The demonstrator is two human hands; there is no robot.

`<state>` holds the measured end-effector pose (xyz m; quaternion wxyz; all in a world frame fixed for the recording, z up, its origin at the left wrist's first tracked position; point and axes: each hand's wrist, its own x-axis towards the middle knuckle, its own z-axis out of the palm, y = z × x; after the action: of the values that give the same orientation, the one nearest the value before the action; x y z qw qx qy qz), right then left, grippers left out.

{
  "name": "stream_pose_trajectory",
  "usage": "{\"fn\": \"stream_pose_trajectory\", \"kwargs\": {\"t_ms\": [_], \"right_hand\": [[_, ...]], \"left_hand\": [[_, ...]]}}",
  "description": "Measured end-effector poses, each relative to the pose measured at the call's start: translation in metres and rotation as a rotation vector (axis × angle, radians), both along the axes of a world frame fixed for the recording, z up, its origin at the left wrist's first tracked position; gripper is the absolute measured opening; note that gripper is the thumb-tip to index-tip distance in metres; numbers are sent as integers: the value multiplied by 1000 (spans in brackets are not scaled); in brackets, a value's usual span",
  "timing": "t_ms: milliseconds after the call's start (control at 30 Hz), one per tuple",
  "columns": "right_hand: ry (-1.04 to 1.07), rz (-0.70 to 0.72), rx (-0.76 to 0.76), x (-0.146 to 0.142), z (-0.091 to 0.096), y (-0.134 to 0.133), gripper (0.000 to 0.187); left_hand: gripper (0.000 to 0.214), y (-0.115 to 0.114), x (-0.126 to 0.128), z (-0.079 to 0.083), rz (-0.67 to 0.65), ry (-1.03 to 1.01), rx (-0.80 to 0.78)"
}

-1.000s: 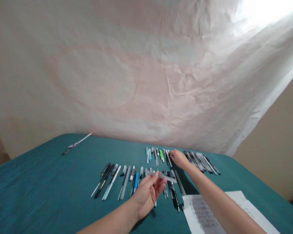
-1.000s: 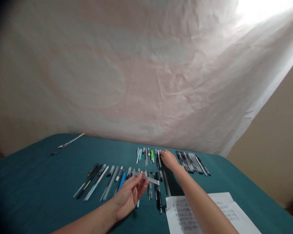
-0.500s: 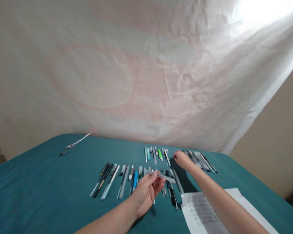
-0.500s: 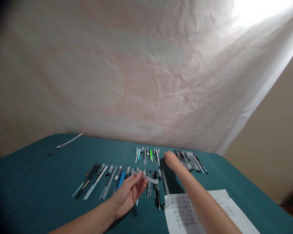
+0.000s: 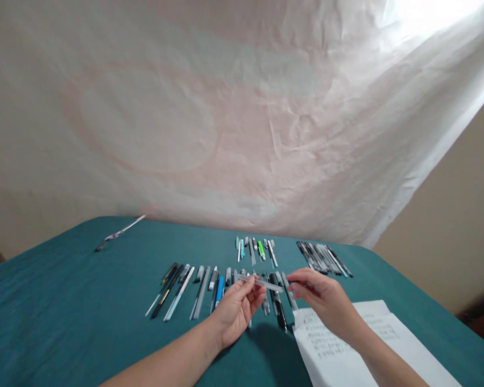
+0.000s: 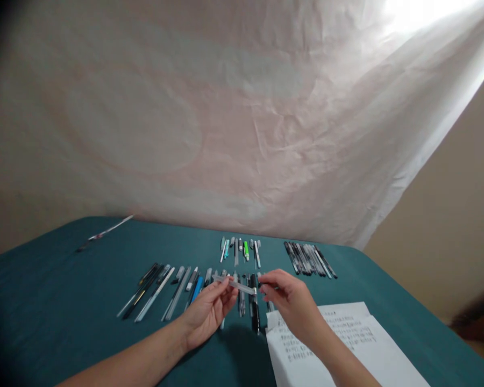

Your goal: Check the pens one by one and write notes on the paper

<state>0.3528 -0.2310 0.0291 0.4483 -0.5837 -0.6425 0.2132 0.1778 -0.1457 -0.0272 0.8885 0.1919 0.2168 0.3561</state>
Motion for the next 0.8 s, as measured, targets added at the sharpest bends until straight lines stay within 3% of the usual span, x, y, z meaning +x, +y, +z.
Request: {"fn": "stream_pose_trajectory", "kwargs": {"t_ms": [267, 800], "right_hand": [[-77, -57, 173, -15, -20, -6, 18], [-391, -41, 471, -16, -35, -9, 24]], "left_hand": [[8, 1, 1, 0, -2, 12, 4], [5, -2, 2, 3, 9, 34, 9]]}}
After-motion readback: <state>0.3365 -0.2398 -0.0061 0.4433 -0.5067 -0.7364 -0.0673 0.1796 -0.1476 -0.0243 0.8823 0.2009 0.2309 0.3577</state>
